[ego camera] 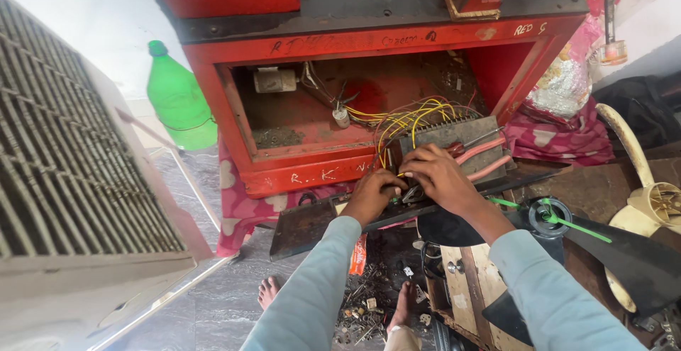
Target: The person repairs the wiring inside a red machine, handling yellow wires and a terminal block inside the machine's open compartment. They use a red-handled screwdriver to work on components, pick small fasteners from a pile of screws and parts on the floor, and return to tighten and adjust the wiring.
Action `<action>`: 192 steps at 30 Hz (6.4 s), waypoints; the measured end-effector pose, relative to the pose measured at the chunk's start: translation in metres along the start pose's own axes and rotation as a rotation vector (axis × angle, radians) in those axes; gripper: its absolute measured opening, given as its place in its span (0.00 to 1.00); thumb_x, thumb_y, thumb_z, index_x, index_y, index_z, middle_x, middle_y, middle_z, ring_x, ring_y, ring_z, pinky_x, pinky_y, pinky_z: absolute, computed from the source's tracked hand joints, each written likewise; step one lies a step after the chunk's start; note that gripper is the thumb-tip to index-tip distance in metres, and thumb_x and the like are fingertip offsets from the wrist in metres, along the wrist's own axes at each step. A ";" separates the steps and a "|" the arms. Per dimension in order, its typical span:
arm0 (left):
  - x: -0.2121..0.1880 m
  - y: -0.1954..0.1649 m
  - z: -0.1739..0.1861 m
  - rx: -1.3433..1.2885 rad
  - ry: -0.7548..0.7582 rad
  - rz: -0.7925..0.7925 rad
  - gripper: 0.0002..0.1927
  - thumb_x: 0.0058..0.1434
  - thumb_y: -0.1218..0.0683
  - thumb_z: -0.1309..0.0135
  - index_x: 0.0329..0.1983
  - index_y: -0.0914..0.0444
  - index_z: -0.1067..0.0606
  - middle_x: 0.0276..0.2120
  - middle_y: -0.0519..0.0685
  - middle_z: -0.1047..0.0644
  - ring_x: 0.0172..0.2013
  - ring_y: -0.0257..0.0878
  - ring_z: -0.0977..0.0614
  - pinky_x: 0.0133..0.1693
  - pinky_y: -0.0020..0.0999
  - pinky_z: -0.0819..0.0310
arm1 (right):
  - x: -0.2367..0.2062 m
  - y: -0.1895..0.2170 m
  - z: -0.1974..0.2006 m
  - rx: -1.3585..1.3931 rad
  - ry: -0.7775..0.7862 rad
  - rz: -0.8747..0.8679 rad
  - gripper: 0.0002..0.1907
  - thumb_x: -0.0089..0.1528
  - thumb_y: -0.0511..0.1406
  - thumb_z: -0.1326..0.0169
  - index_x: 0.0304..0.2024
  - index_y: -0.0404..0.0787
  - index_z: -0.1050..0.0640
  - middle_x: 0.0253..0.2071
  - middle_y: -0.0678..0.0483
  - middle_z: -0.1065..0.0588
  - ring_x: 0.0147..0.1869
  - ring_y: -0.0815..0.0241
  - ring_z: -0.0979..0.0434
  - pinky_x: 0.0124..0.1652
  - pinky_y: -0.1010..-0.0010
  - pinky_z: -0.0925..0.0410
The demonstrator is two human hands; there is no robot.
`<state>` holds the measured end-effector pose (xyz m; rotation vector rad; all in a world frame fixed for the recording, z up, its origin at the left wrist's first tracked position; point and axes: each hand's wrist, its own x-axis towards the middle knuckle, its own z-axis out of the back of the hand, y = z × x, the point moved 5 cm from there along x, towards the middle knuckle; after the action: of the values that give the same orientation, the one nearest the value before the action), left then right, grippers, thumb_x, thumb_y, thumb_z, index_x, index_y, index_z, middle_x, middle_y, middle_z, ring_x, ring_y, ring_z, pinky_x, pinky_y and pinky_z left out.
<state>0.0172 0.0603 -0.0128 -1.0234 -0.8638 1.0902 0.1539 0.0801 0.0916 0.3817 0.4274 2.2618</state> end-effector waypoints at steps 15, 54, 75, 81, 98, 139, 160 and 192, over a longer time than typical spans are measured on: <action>-0.003 -0.008 -0.013 0.324 0.231 0.147 0.15 0.65 0.47 0.46 0.46 0.60 0.19 0.47 0.51 0.22 0.54 0.49 0.24 0.57 0.46 0.33 | 0.001 0.003 0.004 -0.015 0.033 -0.031 0.14 0.55 0.25 0.43 0.44 0.38 0.19 0.50 0.54 0.25 0.60 0.50 0.30 0.60 0.57 0.36; 0.019 0.010 -0.020 0.140 0.362 0.165 0.28 0.71 0.40 0.59 0.40 0.70 0.23 0.41 0.64 0.21 0.47 0.61 0.20 0.51 0.52 0.29 | -0.004 -0.004 0.004 -0.030 -0.153 -0.142 0.07 0.58 0.26 0.47 0.40 0.35 0.23 0.44 0.49 0.27 0.54 0.45 0.29 0.55 0.55 0.38; 0.014 0.009 -0.014 0.143 0.322 0.204 0.18 0.64 0.49 0.56 0.45 0.62 0.20 0.48 0.55 0.20 0.54 0.54 0.21 0.57 0.48 0.32 | 0.000 0.001 0.005 -0.042 -0.111 -0.124 0.06 0.61 0.29 0.47 0.39 0.36 0.21 0.43 0.50 0.26 0.53 0.48 0.29 0.56 0.57 0.38; 0.011 0.006 -0.011 0.182 0.415 0.007 0.20 0.50 0.50 0.42 0.45 0.64 0.23 0.48 0.53 0.22 0.53 0.54 0.22 0.57 0.45 0.31 | -0.001 -0.001 0.004 -0.051 -0.110 -0.123 0.06 0.60 0.29 0.47 0.39 0.36 0.22 0.44 0.49 0.26 0.54 0.48 0.29 0.56 0.56 0.39; 0.012 0.010 -0.014 0.190 0.398 0.041 0.18 0.54 0.50 0.42 0.45 0.64 0.22 0.49 0.52 0.21 0.53 0.53 0.21 0.57 0.45 0.31 | 0.000 -0.010 -0.001 -0.052 -0.094 -0.108 0.10 0.55 0.31 0.44 0.40 0.34 0.21 0.46 0.50 0.25 0.56 0.48 0.29 0.59 0.56 0.39; 0.010 0.028 -0.026 0.265 0.423 -0.111 0.16 0.62 0.53 0.46 0.50 0.64 0.27 0.51 0.56 0.25 0.58 0.54 0.26 0.58 0.49 0.35 | -0.002 -0.012 0.001 -0.083 -0.166 -0.235 0.09 0.53 0.33 0.42 0.34 0.34 0.21 0.42 0.49 0.25 0.52 0.47 0.29 0.58 0.57 0.38; 0.001 -0.004 -0.008 0.269 0.370 -0.069 0.15 0.69 0.53 0.48 0.50 0.69 0.28 0.60 0.59 0.41 0.59 0.56 0.26 0.62 0.45 0.34 | -0.004 -0.013 0.000 -0.006 -0.178 -0.162 0.09 0.55 0.31 0.42 0.38 0.36 0.17 0.45 0.52 0.21 0.56 0.50 0.27 0.60 0.57 0.39; 0.011 0.014 -0.029 0.407 0.278 0.107 0.16 0.67 0.50 0.46 0.47 0.68 0.25 0.56 0.56 0.35 0.62 0.54 0.33 0.59 0.55 0.37 | -0.011 -0.004 0.007 0.006 -0.404 -0.182 0.07 0.55 0.29 0.44 0.36 0.33 0.21 0.42 0.46 0.24 0.51 0.46 0.25 0.51 0.58 0.31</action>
<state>0.0428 0.0660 -0.0341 -0.8571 -0.3464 1.1237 0.1664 0.0755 0.0952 0.7533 0.2465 1.9448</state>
